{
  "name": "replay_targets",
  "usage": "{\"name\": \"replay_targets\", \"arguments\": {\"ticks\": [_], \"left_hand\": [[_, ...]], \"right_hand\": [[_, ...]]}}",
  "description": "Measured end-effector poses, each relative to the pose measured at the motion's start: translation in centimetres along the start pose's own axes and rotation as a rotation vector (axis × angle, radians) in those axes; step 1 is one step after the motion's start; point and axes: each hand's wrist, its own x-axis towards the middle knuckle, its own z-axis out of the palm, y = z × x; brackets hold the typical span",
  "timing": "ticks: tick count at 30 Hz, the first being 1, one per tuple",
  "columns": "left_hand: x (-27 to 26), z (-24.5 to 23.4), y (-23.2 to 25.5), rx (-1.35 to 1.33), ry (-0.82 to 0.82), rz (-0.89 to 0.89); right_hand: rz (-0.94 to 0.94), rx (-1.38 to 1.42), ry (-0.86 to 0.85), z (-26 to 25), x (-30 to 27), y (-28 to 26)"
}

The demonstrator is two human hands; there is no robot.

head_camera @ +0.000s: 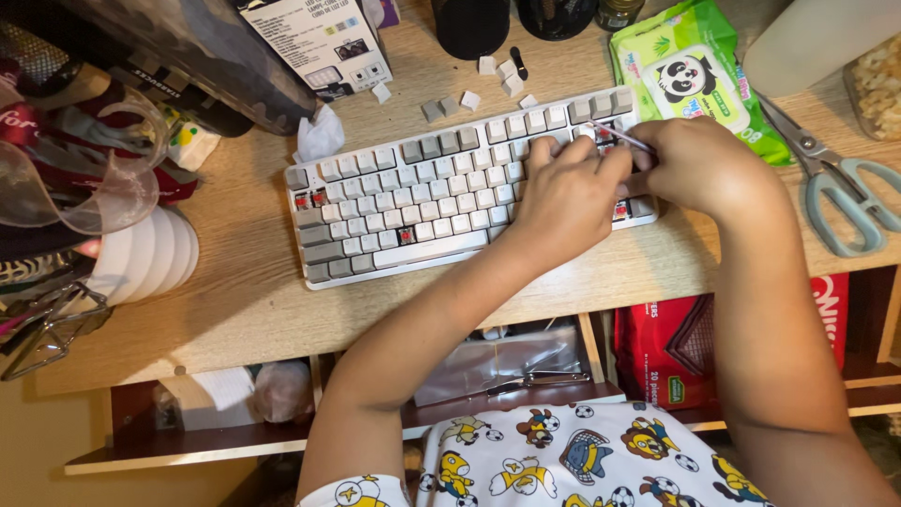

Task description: The person lubricates keycaps using a thin brush and installs the keycaps onto a mechanical keyboard by hand.

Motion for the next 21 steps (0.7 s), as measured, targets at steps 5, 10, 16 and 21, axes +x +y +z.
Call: {"name": "replay_targets", "arguments": {"ticks": [5, 10, 16, 21], "left_hand": [[-0.5, 0.4, 0.6, 0.041, 0.076, 0.062], [-0.1, -0.3, 0.8, 0.017, 0.038, 0.015], [0.2, -2.7, -0.8, -0.007, 0.100, -0.050], [1.6, -5.3, -4.7, 0.070, 0.237, -0.085]], "right_hand": [[-0.031, -0.047, -0.046, 0.2, 1.1, 0.5], [-0.079, 0.050, -0.036, -0.1, -0.3, 0.7], [-0.221, 0.319, 0.058, -1.3, -0.8, 0.2], [-0.313, 0.373, 0.072, -2.0, 0.5, -1.9]]}}
